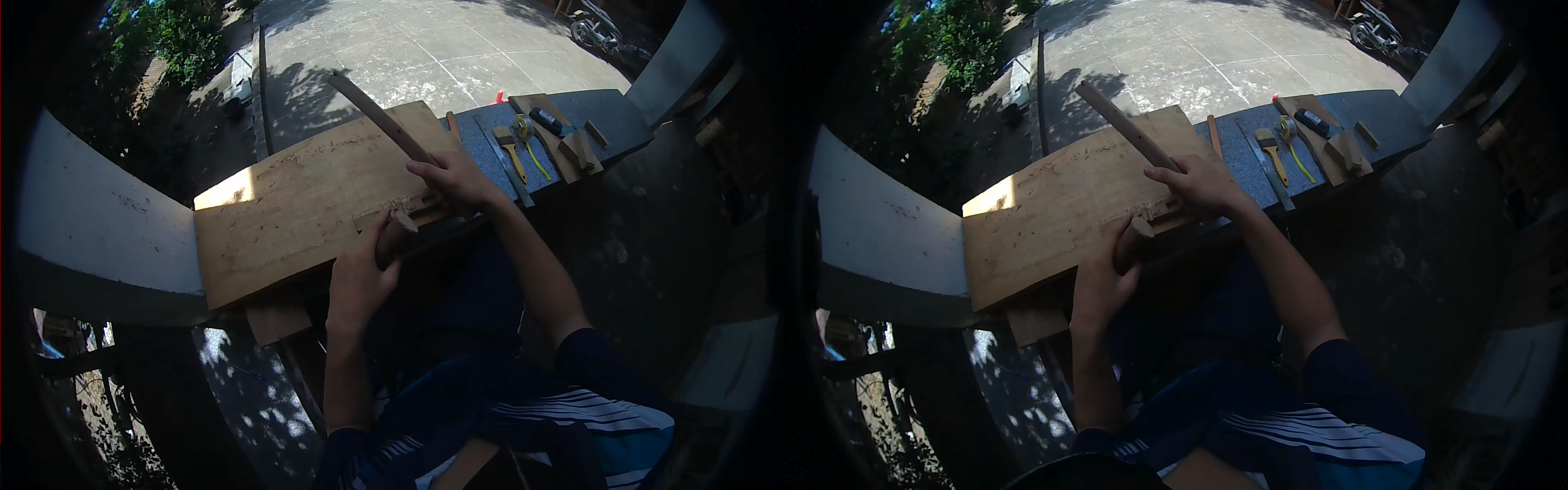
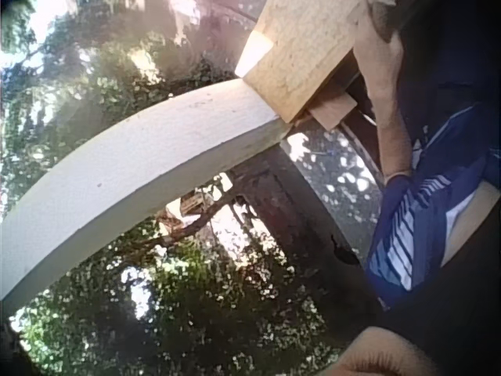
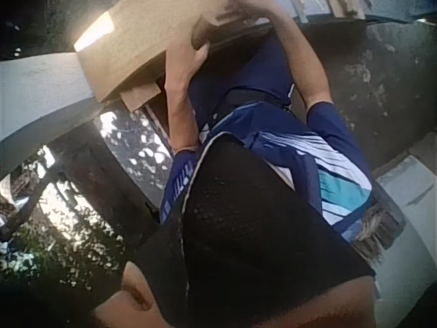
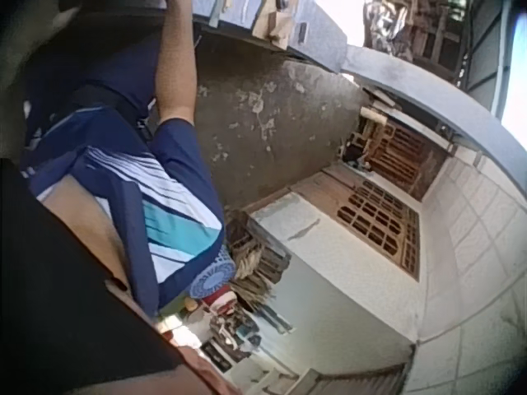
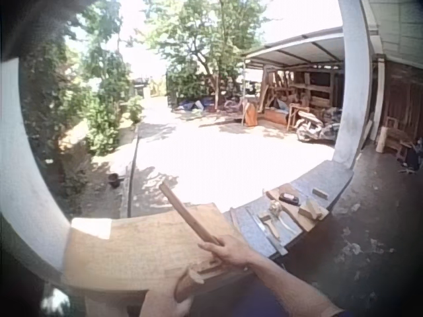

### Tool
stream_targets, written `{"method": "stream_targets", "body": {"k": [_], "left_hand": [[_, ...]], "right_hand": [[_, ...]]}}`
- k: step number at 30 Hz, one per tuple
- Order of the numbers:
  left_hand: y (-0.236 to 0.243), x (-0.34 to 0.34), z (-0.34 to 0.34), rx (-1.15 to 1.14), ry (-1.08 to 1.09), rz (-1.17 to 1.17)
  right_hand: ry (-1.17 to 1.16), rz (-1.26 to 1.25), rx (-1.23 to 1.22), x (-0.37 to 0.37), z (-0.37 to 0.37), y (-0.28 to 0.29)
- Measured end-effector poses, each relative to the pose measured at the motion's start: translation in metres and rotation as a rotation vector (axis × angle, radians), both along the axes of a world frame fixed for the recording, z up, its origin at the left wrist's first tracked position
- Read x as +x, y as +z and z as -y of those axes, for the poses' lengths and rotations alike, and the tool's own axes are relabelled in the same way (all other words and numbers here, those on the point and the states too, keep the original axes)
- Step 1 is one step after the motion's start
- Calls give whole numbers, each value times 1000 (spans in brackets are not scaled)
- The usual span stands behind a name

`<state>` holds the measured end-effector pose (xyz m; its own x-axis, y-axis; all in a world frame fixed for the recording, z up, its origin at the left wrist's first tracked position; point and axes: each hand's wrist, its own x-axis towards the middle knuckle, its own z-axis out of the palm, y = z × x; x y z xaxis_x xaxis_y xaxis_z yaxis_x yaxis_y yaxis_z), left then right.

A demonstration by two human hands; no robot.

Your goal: Using a chisel and a wooden mallet to carve or shape a piece of wood.

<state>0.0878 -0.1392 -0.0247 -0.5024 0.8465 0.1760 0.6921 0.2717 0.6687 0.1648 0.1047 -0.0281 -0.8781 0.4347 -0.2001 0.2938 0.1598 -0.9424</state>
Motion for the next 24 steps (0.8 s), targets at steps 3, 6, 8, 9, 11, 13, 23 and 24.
{"method": "stream_targets", "body": {"k": [3, 6, 8, 9, 11, 13, 23, 24], "left_hand": [[-13, 5, 1, 53, -47, -82], [-15, 14, 13, -36, -33, -48], [-12, 22, 15, -44, -16, 7], [-10, 25, 15, -42, 2, 62], [-6, 32, 14, -46, 15, 57], [-4, 35, 14, -52, 39, 54], [0, 36, 4, -175, 120, 2], [-1, 36, 2, -184, 124, -2]], "right_hand": [[12, -9, -22, -7, 4, 0], [10, -46, -25, -11, 11, -4], [36, -48, -13, -11, 9, -6], [61, -48, 9, -10, 7, -5], [55, -57, -1, -7, 7, -3], [61, -64, -14, -4, 11, 0], [69, -95, 1, -4, 13, 2], [71, -106, 8, -4, 13, 3]]}}
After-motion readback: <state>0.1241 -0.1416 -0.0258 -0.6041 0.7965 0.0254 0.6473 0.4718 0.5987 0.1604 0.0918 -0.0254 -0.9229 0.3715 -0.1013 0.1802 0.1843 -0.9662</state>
